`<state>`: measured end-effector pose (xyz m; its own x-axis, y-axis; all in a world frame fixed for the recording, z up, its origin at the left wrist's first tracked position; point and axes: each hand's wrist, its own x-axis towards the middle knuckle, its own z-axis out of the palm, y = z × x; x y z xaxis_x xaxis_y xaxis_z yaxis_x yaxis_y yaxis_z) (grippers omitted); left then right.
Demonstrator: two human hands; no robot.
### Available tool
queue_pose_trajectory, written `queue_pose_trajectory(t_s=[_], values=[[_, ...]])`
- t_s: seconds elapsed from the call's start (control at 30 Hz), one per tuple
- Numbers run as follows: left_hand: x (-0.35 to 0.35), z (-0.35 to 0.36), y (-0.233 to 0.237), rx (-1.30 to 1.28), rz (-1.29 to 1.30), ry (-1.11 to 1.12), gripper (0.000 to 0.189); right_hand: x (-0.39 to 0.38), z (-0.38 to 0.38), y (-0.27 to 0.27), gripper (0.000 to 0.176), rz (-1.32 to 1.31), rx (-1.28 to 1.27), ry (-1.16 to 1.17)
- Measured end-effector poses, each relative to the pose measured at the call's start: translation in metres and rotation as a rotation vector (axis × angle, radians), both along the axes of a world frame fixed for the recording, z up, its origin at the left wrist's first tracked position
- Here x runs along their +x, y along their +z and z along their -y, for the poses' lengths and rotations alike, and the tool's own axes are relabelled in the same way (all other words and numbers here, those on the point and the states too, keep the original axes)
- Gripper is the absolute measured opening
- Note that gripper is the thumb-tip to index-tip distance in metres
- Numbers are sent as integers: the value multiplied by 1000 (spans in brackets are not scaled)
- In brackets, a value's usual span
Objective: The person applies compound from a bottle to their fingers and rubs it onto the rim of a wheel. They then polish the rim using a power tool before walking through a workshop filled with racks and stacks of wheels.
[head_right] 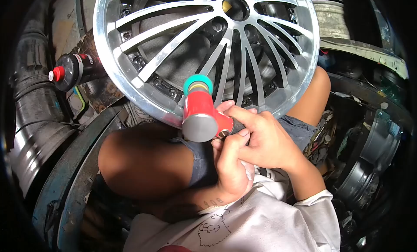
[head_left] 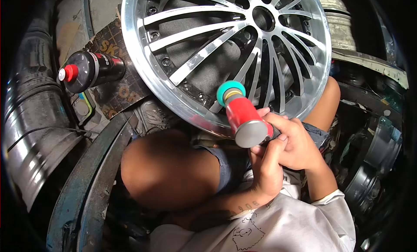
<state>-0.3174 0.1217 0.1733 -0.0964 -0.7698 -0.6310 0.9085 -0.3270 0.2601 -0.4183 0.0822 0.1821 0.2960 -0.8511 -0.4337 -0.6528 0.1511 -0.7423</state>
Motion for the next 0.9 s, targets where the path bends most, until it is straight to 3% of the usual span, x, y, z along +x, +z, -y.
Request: queue_pose_trajectory(t_s=[0.13,0.37,0.53,0.67,0.77,0.8,0.9], values=[[-1,-1,0,138,-259,103,63,-1,19,14,41,-192,82,291],[-2,-4,-10,58,-275,58,64,-8,-1,3,55,-157,-101,76],[-14,0,1,116,-47,27,61,-12,13,9,43,-111,45,170],[-18,9,4,122,-38,57,60,-16,16,5,44,-73,12,144],[-16,21,6,92,8,-77,59,-10,6,3,45,7,-59,-137],[-17,21,4,140,-22,-82,64,-14,8,8,46,33,19,-162],[-24,18,6,110,-10,-37,60,-16,10,5,47,71,-53,-98]])
